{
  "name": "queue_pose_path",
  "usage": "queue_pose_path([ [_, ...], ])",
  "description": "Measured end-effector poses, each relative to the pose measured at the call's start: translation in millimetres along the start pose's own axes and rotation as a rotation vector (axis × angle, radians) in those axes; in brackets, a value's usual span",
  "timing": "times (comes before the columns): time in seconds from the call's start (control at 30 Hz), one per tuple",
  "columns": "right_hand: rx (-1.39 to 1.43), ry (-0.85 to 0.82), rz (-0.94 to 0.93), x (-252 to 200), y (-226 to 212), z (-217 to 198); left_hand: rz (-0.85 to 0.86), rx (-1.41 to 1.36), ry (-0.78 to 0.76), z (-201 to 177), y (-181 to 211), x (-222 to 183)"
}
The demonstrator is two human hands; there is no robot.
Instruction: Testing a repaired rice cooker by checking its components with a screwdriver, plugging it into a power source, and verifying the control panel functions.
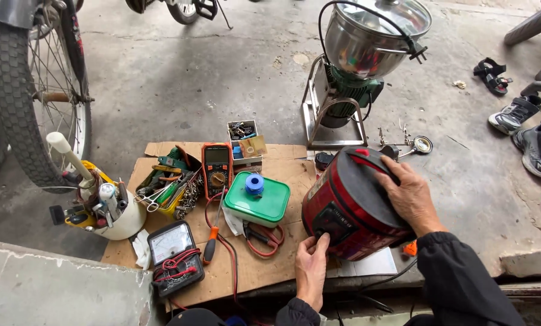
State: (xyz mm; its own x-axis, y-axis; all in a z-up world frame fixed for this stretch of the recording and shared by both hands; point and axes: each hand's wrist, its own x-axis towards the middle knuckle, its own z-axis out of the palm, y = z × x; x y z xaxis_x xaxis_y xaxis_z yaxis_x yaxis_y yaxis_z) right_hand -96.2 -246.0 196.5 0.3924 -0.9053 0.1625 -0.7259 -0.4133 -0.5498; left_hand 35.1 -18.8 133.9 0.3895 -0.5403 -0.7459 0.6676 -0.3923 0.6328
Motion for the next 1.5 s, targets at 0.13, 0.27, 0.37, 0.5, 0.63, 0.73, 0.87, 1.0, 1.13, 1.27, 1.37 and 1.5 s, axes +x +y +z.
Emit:
queue_pose_path([
  [0.13,-0.05,0.022,-0.025,-19,-11,19,-0.023,-0.046,0.002,-9,-11,5],
  [0.27,-0.153,0.037,-0.091,-42,-25,37,-0.102,-0.314,-0.068,-22,-29,11],
  [0.37,-0.127,0.027,-0.103,-51,-30,35,-0.12,-0.427,-0.099,-30,-37,16],
  [0.5,-0.121,-0.009,-0.044,-53,-32,32,-0.133,-0.543,-0.118,-32,-51,38],
  [0.63,-0.132,0.024,-0.068,-51,-23,38,-0.143,-0.572,-0.137,-32,-59,49],
  [0.73,-0.128,0.024,-0.061,-51,-24,40,-0.139,-0.58,-0.134,-33,-57,48],
  [0.87,-0.127,0.041,-0.065,-51,-26,39,-0.162,-0.599,-0.105,-32,-56,49],
  [1.0,-0.156,0.063,-0.072,-50,-21,43,-0.161,-0.599,-0.089,-32,-53,46],
  [1.13,-0.151,0.044,-0.063,-51,-20,42,-0.155,-0.593,-0.085,-32,-57,51],
  [1.27,-0.141,0.055,-0.068,-51,-22,42,-0.153,-0.595,-0.097,-32,-55,48],
  [1.37,-0.143,0.052,-0.059,-50,-22,42,-0.147,-0.6,-0.086,-31,-55,47],
  [1.5,-0.123,0.046,-0.063,-52,-25,39,-0.138,-0.589,-0.082,-31,-54,47],
])
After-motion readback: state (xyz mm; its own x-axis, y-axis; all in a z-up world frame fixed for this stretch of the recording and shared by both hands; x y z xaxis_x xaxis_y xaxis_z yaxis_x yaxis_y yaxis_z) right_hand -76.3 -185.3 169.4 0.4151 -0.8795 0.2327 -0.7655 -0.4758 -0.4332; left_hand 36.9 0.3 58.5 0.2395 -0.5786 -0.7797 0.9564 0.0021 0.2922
